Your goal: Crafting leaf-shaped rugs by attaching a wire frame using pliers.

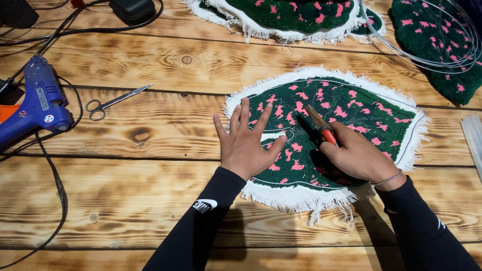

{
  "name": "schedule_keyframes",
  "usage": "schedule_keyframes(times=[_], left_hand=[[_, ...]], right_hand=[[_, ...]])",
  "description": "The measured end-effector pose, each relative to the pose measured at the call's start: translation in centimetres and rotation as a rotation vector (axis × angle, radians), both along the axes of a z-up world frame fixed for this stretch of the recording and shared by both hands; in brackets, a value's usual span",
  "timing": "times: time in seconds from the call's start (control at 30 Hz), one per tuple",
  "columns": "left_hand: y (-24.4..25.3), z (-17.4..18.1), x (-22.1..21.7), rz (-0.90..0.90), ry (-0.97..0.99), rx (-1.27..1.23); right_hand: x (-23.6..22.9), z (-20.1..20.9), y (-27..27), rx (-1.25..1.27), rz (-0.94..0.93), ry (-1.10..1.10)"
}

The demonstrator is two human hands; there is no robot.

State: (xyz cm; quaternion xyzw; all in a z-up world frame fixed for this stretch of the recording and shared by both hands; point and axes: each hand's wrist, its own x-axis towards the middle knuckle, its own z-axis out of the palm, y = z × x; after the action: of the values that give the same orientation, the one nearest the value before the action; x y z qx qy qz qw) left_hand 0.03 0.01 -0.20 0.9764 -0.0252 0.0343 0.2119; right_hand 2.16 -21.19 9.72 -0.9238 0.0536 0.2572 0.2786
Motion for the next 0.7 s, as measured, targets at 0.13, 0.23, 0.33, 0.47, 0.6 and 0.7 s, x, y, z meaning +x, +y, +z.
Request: schedule_keyframes(times=[0.13,0.23,0.33,0.47,0.6,0.7], left_hand=[[0.0,-0.2,0.1,-0.003,-0.013,0.003],[0.2,-0.3,-0.1,-0.016,-0.054,-0.025],[0.2,0.2,-0.2,-0.027,-0.090,-0.046],[0.3,2.1,-0.2,-0.065,-0.134,-0.091],[0.9,4.4,0.9,-0.041,-0.200,-0.151],[2.5,2.7,3.0,0.029,-0.324,-0.443]], right_hand=[[-0.2,-0.3,-0.5,0.131,-0.065,0.036],[-0.4,-0.6,-0.9,0.196,-0.021,-0.015],[-0.5,-0.1,-1.2,0.101,-0.062,-0.021],[-0.2,-1.3,-2.9,0.113,-0.015,-0.102],[0.0,-2.2,-4.5,0.179,0.015,-0.158],[0.4,-3.9,-6.6,0.281,0.064,-0.220]])
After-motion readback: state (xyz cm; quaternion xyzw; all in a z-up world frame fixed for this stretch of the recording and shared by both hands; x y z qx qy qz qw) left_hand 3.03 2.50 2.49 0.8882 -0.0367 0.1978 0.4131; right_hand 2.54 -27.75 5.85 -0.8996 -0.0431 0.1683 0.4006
